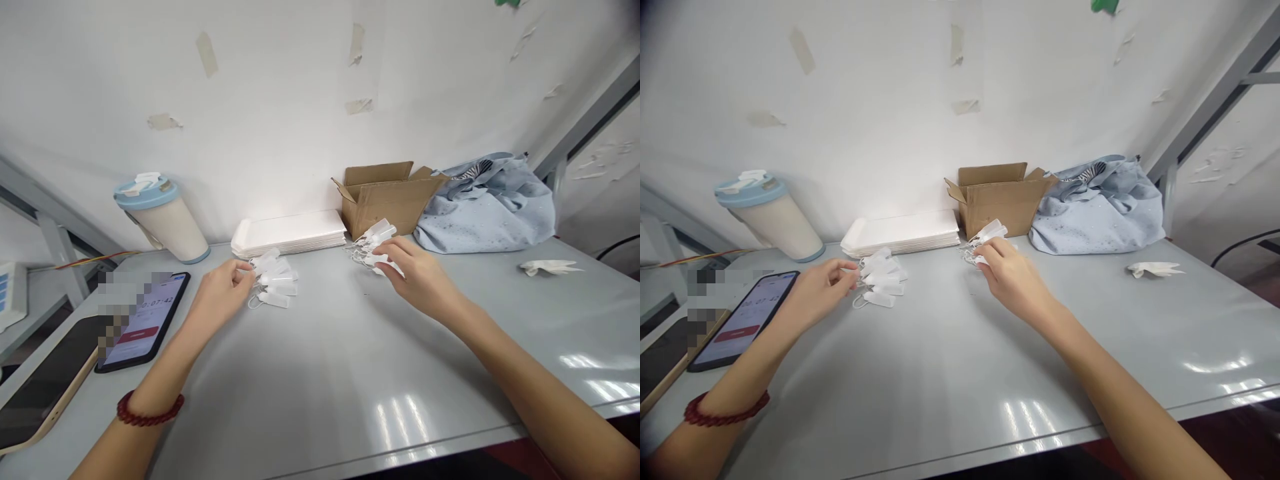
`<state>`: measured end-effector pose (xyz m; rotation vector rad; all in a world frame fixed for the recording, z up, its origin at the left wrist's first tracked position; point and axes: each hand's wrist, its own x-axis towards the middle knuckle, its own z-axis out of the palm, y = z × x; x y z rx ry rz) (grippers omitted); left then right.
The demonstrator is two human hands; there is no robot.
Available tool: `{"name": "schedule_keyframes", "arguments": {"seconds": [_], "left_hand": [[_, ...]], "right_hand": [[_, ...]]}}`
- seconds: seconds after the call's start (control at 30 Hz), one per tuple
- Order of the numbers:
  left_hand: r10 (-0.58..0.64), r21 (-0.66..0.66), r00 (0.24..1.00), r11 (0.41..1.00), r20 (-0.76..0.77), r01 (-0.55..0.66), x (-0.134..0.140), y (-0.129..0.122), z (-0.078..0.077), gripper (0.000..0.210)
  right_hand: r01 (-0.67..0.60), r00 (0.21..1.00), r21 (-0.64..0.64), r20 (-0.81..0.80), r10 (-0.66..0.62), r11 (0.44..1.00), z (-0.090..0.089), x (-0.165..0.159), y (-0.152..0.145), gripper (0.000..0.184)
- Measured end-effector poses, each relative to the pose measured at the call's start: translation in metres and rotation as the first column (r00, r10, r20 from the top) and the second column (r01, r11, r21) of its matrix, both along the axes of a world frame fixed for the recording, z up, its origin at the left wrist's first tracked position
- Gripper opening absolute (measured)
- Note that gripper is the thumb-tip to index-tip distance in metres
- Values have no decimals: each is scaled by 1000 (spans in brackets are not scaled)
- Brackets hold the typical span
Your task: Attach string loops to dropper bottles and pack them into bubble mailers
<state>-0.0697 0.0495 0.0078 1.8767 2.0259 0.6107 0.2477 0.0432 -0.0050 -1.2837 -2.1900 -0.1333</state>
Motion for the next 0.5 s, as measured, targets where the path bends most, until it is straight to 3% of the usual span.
{"name": "schedule_keyframes", "arguments": {"seconds": [0.17,0.3,0.5], "left_hand": [[-85,5,985,996,-152,87,7,-7,-3,28],[-84,36,969,995,-233,95,8,-9,-2,28],[-156,50,983,986,-95,161,13,-13,0,23]], "right_hand": [[20,999,33,-29,-19,999,2,6,3,15],[29,999,29,-34,-28,999,2,8,4,15],[70,997,-34,13,-70,997,3,10,5,14]]}}
